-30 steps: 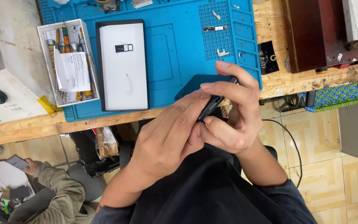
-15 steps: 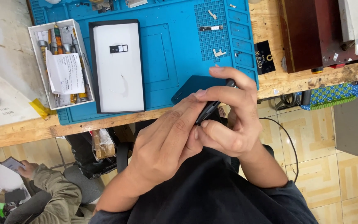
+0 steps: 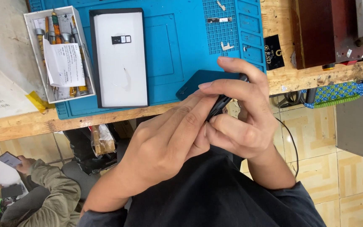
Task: Disassembling a smartphone to access and disconnect internal cables for repair.
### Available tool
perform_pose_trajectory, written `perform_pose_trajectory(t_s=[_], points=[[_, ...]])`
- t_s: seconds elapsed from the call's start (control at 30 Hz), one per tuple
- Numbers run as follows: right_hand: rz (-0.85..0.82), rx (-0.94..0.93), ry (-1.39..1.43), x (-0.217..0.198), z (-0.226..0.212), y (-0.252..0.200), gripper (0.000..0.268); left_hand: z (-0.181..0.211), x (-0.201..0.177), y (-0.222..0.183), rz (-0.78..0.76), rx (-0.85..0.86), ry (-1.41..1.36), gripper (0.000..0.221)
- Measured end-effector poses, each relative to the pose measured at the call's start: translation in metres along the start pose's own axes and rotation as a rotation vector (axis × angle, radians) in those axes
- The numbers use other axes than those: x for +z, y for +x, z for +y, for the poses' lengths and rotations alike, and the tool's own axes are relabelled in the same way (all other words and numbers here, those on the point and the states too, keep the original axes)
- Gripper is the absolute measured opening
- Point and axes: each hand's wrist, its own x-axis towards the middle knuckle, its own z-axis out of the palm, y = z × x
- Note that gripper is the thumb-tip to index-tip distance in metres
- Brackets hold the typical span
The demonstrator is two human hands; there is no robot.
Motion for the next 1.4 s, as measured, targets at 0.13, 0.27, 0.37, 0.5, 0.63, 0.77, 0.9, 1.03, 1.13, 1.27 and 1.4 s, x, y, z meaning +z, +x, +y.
perform_pose_trajectory(t_s=[0.13, 0.27, 0.37, 0.5, 0.63, 0.77, 0.9, 1.03, 1.13, 1.27, 1.4], points=[[-0.025, -0.005, -0.018, -0.001, -0.002, 0.004, 0.022, 0.001, 0.002, 0.0, 0.046, 0.013, 0.044, 0.025], [-0.027, -0.011, -0.041, 0.0, -0.002, 0.003, 0.032, -0.001, 0.004, -0.001, 0.053, -0.02, -0.026, 0.028], [-0.033, 0.037, 0.022, -0.001, 0.002, -0.006, 0.026, -0.001, 0.003, 0.0, 0.04, -0.013, -0.054, 0.026], [0.201, 0.269, 0.313, 0.01, 0.006, -0.024, 0.017, 0.0, 0.004, 0.0, 0.036, -0.051, -0.115, 0.026], [0.423, 0.098, 0.089, 0.029, 0.01, -0.016, 0.03, -0.003, 0.001, -0.001, 0.011, -0.068, -0.124, 0.026], [0.493, 0.22, 0.126, 0.037, 0.005, -0.023, 0.039, -0.002, -0.002, 0.0, -0.011, -0.084, -0.178, 0.026], [0.481, 0.134, 0.082, 0.038, 0.013, -0.03, 0.036, -0.002, -0.001, -0.003, -0.02, -0.126, -0.222, 0.027], [0.464, 0.139, 0.1, 0.036, 0.012, -0.034, 0.037, 0.001, 0.003, -0.003, 0.011, -0.132, -0.201, 0.027], [0.41, 0.118, 0.109, 0.036, 0.014, -0.039, 0.04, 0.003, 0.006, -0.003, 0.019, -0.156, -0.188, 0.027], [0.444, 0.129, 0.121, 0.039, 0.011, -0.04, 0.037, 0.005, 0.008, -0.004, 0.06, -0.183, -0.18, 0.026], [0.437, 0.138, 0.151, 0.039, 0.01, -0.04, 0.033, 0.007, 0.014, -0.007, 0.115, -0.202, -0.14, 0.026]])
